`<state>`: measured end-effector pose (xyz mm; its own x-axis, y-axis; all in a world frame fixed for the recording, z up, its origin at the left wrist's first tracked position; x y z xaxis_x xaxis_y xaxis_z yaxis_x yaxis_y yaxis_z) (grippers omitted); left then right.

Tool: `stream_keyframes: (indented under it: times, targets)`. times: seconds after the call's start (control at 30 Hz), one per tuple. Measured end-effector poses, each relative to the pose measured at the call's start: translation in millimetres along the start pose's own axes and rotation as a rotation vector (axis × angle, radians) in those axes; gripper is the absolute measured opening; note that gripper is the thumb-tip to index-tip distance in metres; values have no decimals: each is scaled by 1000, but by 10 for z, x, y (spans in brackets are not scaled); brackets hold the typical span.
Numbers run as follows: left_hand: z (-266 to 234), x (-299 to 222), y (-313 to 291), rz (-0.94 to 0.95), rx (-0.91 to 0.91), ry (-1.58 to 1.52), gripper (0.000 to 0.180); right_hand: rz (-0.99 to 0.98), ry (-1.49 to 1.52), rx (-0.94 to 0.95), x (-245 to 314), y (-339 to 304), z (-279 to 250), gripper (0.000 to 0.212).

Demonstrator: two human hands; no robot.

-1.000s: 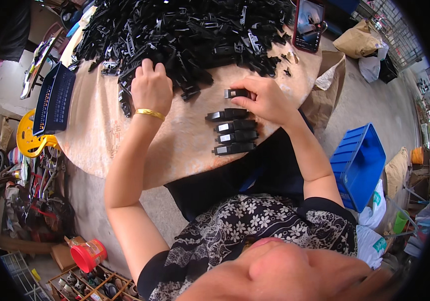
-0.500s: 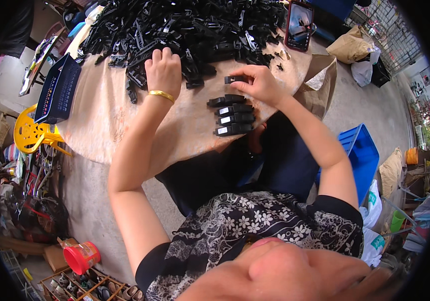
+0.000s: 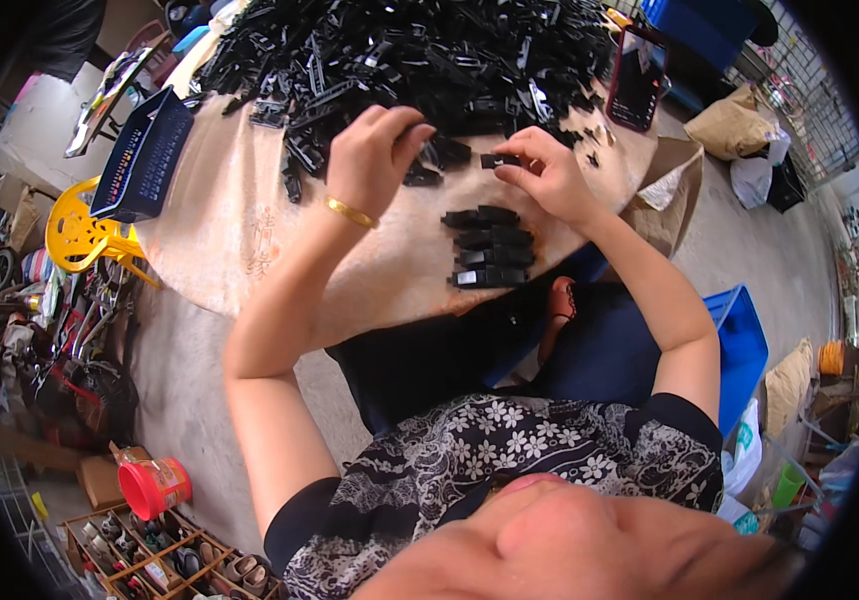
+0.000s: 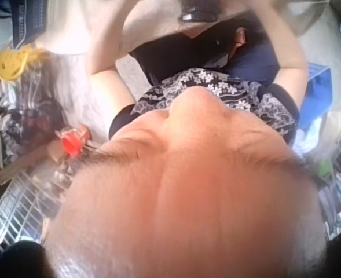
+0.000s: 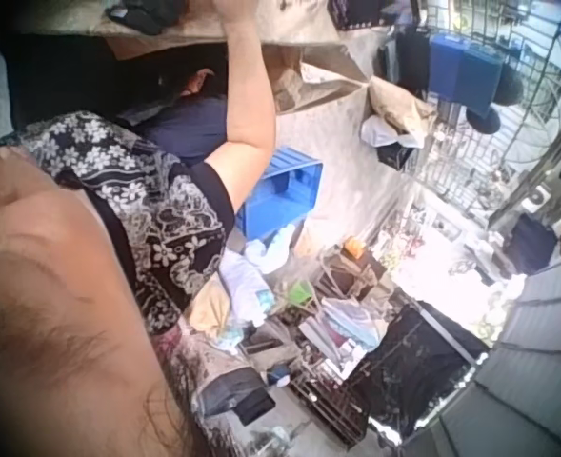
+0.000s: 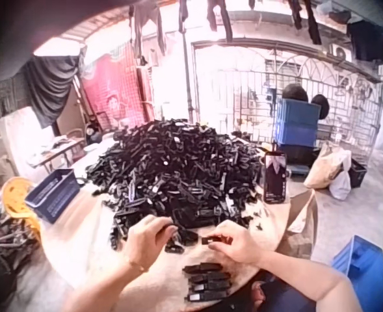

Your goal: The person assembles plastic components by hand, attaching smaller plastic pieces onto plastic parts picked from a pile, and stacks the assembled items on the table.

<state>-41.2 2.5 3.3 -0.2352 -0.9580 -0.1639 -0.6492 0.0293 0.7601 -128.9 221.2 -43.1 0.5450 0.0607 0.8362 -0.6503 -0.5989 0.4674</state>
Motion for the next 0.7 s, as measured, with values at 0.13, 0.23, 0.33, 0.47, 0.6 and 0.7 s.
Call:
stream_keyframes:
  times: [0.13, 0.23, 0.33, 0.47, 0.6, 0.7]
  targets:
    - [-17, -90, -42, -234, 212, -269, 18, 19, 59, 115, 204, 147, -67, 22]
    - [32, -138, -91, -567, 606, -670, 20, 23, 123, 184, 331, 253, -88, 21]
    - [56, -198, -136, -298, 601, -558, 18, 22, 105, 230, 247, 308, -111, 21]
    - [21, -206, -31, -295, 545, -389, 15, 56, 18, 372, 115, 310, -155, 23]
    - [-91, -202, 157, -216, 521, -238, 42, -38, 0, 482, 49, 328, -47, 26]
    - [-143, -191, 117, -46, 570, -121, 49, -200, -70, 519, 99, 373, 70, 26]
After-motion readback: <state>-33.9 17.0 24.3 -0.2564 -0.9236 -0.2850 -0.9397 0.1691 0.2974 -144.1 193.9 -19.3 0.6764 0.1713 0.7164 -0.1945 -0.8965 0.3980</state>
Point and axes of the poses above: each hand's wrist, its own y-axis towards the middle knuckle, its own z-axis out of the palm, x = y × z, the point moved 1 cm from there along y, towards the middle knuckle, and after that the axes turned 10 degrees about y, right-handed, at the moved point
